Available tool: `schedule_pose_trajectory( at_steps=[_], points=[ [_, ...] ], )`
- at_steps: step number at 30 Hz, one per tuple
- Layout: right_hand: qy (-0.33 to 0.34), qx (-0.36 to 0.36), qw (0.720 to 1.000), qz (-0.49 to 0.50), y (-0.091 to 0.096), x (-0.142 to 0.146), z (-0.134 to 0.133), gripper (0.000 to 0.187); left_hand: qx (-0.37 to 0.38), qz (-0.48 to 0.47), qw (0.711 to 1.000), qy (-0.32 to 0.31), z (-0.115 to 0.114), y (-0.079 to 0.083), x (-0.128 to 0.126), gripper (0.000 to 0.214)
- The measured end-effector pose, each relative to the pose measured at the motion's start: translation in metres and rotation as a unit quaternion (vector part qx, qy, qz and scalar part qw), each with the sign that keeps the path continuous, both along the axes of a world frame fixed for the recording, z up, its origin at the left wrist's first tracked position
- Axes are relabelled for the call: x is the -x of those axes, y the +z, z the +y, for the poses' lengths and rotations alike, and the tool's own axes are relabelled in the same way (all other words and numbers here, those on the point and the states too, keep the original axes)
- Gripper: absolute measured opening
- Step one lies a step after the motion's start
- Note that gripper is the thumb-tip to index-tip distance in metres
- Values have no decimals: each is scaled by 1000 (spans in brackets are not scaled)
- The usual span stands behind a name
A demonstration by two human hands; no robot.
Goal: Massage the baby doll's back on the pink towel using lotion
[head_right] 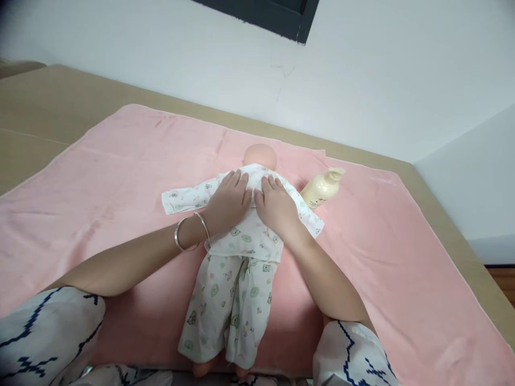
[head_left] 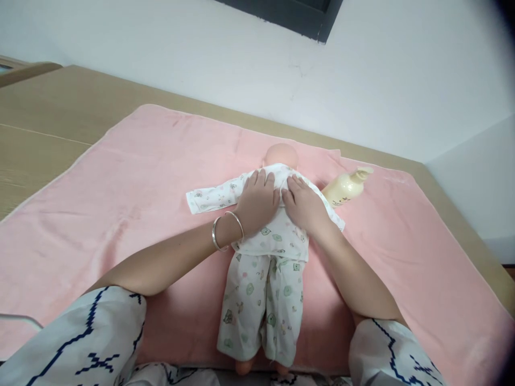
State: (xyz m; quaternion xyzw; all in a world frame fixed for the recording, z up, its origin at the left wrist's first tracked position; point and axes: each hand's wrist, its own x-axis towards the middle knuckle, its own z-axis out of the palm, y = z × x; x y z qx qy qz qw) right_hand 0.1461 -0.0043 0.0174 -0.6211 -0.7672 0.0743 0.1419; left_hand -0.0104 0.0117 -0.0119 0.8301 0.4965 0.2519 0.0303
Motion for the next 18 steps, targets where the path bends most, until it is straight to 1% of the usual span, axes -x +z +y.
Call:
schedule_pose_trajectory(
  at_steps=[3, 5, 7, 9, 11, 12, 14, 18],
  points=[
    [19, -29, 999, 14, -7, -8, 17, 59, 8, -5, 1000, 13, -13, 1, -5, 50],
    [19, -39, 999, 5, -10, -6, 17, 60, 2, -6, 1000, 10, -11, 2, -3, 49],
    [4, -37, 999, -11, -10, 2, 8, 60, -10, 9, 1000, -11, -2, 4, 2, 45],
    [-6, -35, 999, -22, -8, 13, -6, 60, -15, 54, 997, -54, 11, 7, 8, 40],
    [-7, -33, 999, -26, -5, 21, -18, 58, -5, 94, 992, -80, 20, 9, 13, 39],
    [-5, -30, 999, -25, -3, 23, -21, 57, 2, 99, 992, -78, 23, 9, 14, 38],
    [-1, -21, 1000, -12, -1, 20, -20, 56, 7, 76, 996, -52, 21, 8, 12, 39],
    [2, -13, 999, 36, -4, -2, 7, 56, -13, 15, 1000, -1, -3, 1, 0, 47]
  ],
)
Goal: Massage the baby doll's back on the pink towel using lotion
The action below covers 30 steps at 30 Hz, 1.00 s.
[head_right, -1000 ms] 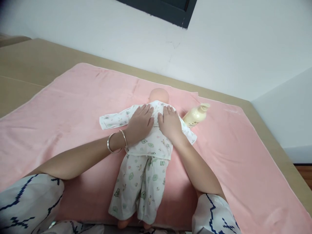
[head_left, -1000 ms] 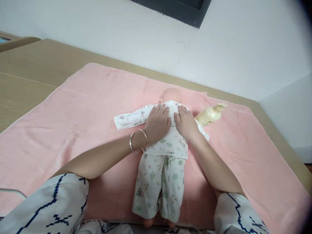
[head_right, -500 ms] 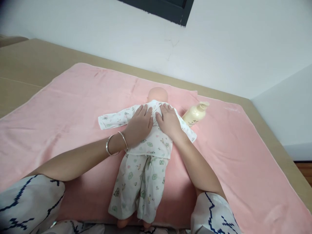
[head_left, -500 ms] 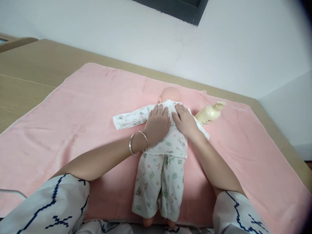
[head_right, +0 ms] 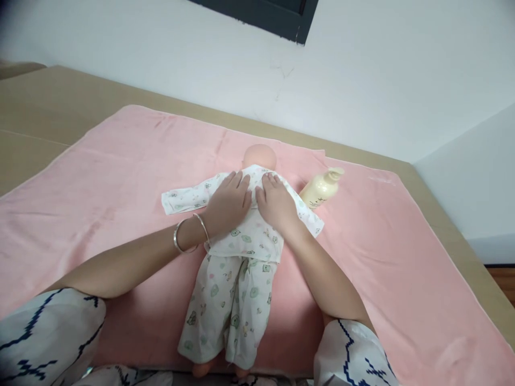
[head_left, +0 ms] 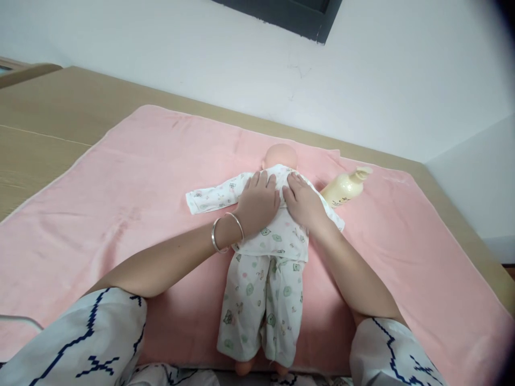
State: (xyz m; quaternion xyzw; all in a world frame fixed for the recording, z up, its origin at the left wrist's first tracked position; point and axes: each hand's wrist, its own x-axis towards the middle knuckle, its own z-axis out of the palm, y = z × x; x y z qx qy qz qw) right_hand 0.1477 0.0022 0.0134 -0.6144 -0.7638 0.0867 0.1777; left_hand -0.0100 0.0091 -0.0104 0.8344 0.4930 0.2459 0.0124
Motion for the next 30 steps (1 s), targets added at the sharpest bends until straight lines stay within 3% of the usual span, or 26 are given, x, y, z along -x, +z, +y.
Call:
schedule_pose_trajectory(
  at_steps=[5, 11, 15, 21, 30],
  points=[
    [8, -13, 1000, -17, -6, -7, 13, 63, -8, -1, 1000, -9, -6, 2, -1, 46],
    [-14, -31, 998, -60, -1, 23, -26, 59, -13, 80, 990, -113, 26, 8, 15, 40],
    [-5, -26, 998, -57, 3, 22, -28, 55, -12, 61, 996, -59, 27, 2, 13, 41],
    [-12, -36, 999, -29, -8, 1, 3, 60, -9, 4, 1000, -15, 23, -8, 5, 48],
    [-3, -52, 998, -24, -14, 1, 5, 61, 0, -37, 999, -5, 24, -8, 4, 45]
  ],
)
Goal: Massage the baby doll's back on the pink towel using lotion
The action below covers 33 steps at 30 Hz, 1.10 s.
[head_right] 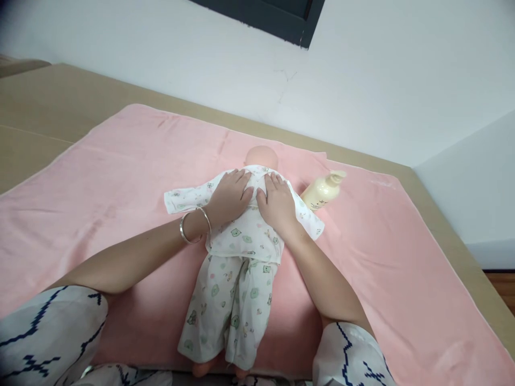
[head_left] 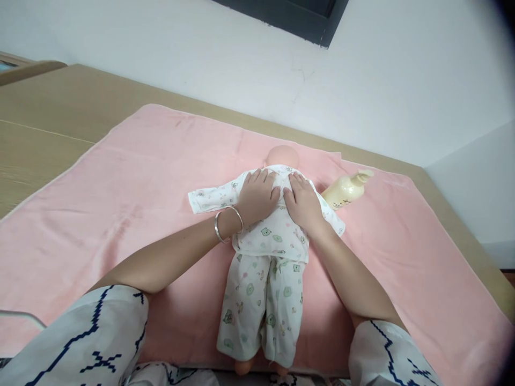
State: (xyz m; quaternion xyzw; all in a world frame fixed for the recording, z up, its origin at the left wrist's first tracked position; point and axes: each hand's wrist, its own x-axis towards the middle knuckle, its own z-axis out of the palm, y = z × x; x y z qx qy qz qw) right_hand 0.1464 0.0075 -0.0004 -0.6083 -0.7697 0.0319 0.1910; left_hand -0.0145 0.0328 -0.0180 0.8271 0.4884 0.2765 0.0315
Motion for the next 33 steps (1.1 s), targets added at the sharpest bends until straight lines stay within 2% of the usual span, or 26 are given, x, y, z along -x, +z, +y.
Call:
schedule_pose_trajectory(
  at_steps=[4, 8, 11, 13, 16, 19, 21, 25, 28, 30, 33],
  points=[
    [7, 4, 1000, 2, 2, -3, 1, 62, -1, 9, 1000, 7, -4, 2, 0, 46],
    [40, 30, 999, 16, 7, -15, 8, 64, -20, 24, 998, 49, -22, 6, -4, 48],
    [45, 45, 998, 22, 9, -17, 9, 66, -34, 42, 997, 57, -32, 7, -6, 49],
    [26, 30, 999, 1, 8, -10, 3, 64, -40, 43, 997, 48, -30, 7, -4, 47],
    [-8, -1, 999, -45, 8, 8, -17, 60, -39, 42, 998, 7, -12, 6, 2, 41],
    [-8, -10, 998, -66, 9, 22, -35, 58, -28, 52, 997, -39, 3, 7, 8, 31],
    [-3, -5, 998, -64, 11, 23, -38, 57, -28, 60, 997, -42, 3, 8, 8, 30],
    [6, 30, 999, -25, 14, 6, -18, 53, -44, 59, 997, 7, -19, 8, -2, 40],
    [16, 29, 999, -2, 11, -7, 0, 54, -45, 50, 997, 31, -34, 6, -9, 41],
    [23, 17, 1000, -11, 9, -9, 4, 56, -44, 42, 998, 24, -35, 6, -10, 40],
    [15, -3, 999, -41, 8, 1, -8, 56, -44, 36, 998, -4, -21, 8, -3, 36]
  ],
)
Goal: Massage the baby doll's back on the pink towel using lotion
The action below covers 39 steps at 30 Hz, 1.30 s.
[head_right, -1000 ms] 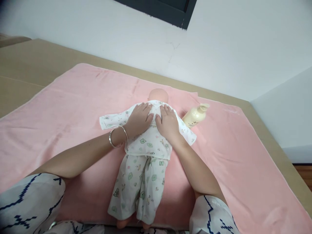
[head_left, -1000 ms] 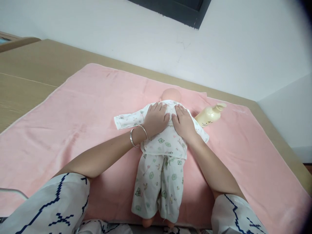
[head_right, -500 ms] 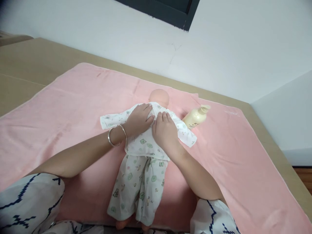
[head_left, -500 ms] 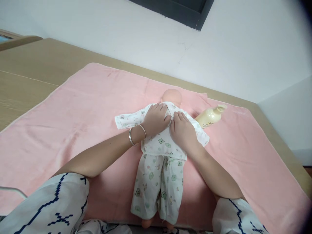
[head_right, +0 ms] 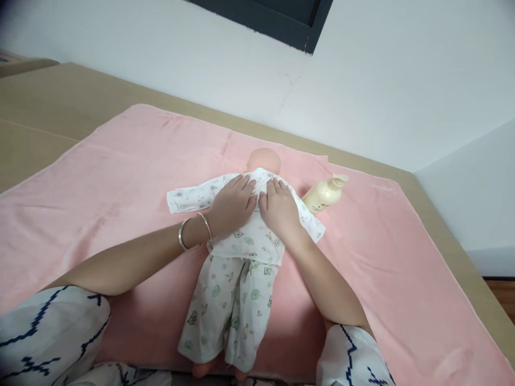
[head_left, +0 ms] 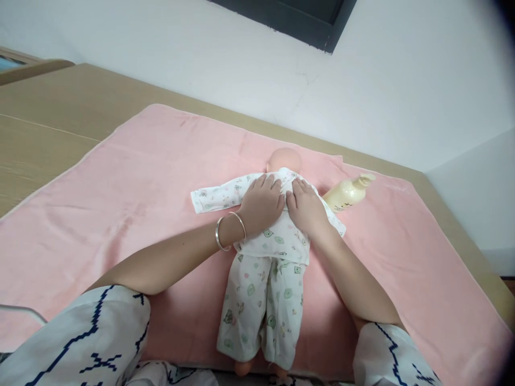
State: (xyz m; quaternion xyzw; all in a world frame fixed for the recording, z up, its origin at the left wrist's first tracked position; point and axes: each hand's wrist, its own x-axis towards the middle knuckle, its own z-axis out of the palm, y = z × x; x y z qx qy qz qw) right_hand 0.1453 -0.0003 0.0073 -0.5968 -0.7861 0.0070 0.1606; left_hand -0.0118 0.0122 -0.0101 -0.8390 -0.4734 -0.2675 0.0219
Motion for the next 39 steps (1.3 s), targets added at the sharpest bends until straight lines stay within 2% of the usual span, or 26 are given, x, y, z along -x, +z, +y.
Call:
schedule_pose_trajectory(
  at_steps=[4, 6, 10, 13, 15, 18, 21, 24, 26, 29, 32, 37, 39],
  points=[
    [-11, -16, 1000, -18, 6, 16, -24, 52, 18, 46, 997, -50, 23, 3, 11, 27],
    [-12, -7, 1000, -8, 9, 16, -27, 48, 26, 43, 998, -37, 23, 3, 10, 28],
    [-7, 20, 999, 41, 11, -1, -7, 43, 18, 21, 999, 19, 0, 2, -1, 40],
    [21, 32, 998, 57, 8, -17, 13, 43, 11, 21, 999, 23, -13, 2, -6, 42],
    [43, 48, 997, 48, 8, -22, 18, 46, 8, 13, 1000, 10, -10, 2, -5, 39],
    [40, 48, 998, 9, 11, -15, 5, 50, 17, 1, 1000, -11, 8, 3, 3, 33],
    [22, 9, 999, -32, 19, 1, -19, 46, 48, -3, 999, -7, 23, 4, 9, 24],
    [18, 4, 999, -41, 25, 6, -30, 39, 41, -3, 999, 23, 19, 4, 6, 25],
    [2, 28, 999, -22, 26, 0, -22, 36, 23, -1, 999, 38, 7, 4, 1, 31],
    [-3, 33, 999, 19, 21, -13, 0, 37, 6, 0, 1000, 27, -9, 5, -4, 33],
    [20, 14, 999, 32, 12, -16, 11, 41, 4, -2, 1000, 12, -9, 6, -3, 30],
    [11, -4, 1000, -3, 7, 4, -17, 47, 36, -12, 999, 15, 13, 5, 4, 29],
    [10, -5, 1000, -6, 9, 10, -27, 45, 40, -9, 999, 14, 14, 5, 4, 30]
  ],
)
